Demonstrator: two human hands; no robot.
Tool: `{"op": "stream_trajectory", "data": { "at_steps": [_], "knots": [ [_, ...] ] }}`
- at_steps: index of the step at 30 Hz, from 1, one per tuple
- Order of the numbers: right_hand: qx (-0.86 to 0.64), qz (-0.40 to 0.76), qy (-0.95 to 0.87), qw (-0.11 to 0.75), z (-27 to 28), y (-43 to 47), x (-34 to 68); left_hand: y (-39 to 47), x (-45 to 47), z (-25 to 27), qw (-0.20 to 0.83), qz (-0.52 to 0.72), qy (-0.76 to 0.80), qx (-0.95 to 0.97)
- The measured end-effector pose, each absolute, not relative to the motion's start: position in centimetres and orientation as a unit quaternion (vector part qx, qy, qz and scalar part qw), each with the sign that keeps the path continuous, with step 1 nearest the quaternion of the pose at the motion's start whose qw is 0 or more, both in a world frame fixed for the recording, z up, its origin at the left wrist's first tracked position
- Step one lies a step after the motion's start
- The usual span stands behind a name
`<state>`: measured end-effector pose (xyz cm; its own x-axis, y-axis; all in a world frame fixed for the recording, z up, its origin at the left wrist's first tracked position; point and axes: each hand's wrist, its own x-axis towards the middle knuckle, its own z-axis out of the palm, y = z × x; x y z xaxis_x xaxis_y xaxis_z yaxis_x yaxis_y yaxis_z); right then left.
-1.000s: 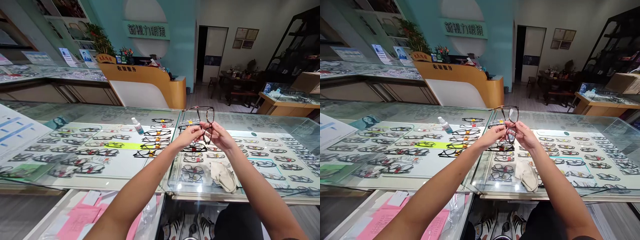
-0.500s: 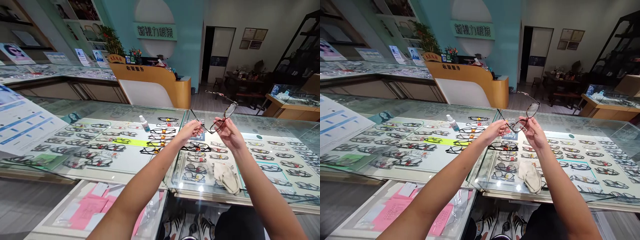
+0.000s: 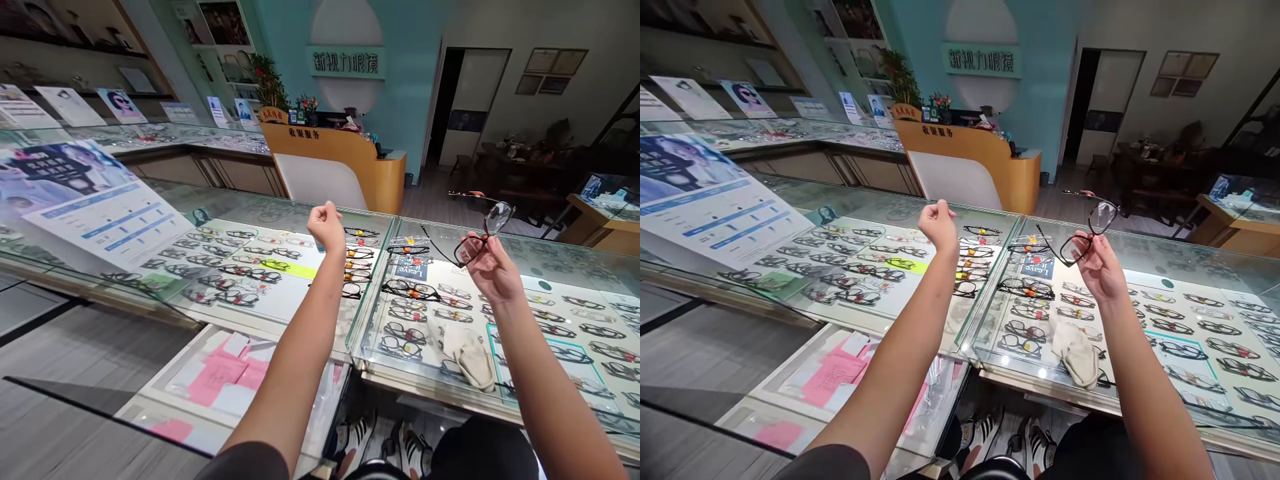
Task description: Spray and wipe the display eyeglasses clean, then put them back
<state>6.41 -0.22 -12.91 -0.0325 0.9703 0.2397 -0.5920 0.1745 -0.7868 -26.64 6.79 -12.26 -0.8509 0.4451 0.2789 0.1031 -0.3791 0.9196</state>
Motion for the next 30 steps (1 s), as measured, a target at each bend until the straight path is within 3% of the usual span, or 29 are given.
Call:
{"op": "stream_trajectory", "data": {
  "at_steps": [4,10,15,21,25,30],
  "knots": [
    [-0.239,0.594,-0.401,0.656,-12.8,-0.1,6.8,7.2,-28.5,-13.1,0.02,0.679,0.708,0.194],
    [-0.224,0.603,-0.401,0.652,-12.4,-0.3,6.9,7.9,-30.6,-14.8,0.12,0.549,0.791,0.241],
    [-0.241,0.598,-0.413,0.643,-12.4,-0.7,6.9,8.2,-32.1,-15.9,0.19,0.562,0.764,0.253],
    [-0.249,0.592,-0.438,0.629,-12.2,-1.1,6.6,8.0,-30.9,-14.3,0.21,0.68,0.633,0.305],
    [-0.243,0.592,-0.437,0.632,-12.1,-1.5,6.0,6.2,-26.4,-11.9,0.424,0.733,0.393,0.359],
    [-0.268,0.587,-0.473,0.6,-12.0,-2.2,4.5,2.2,-20.6,-10.8,0.659,0.563,0.248,0.432]
  ]
}}
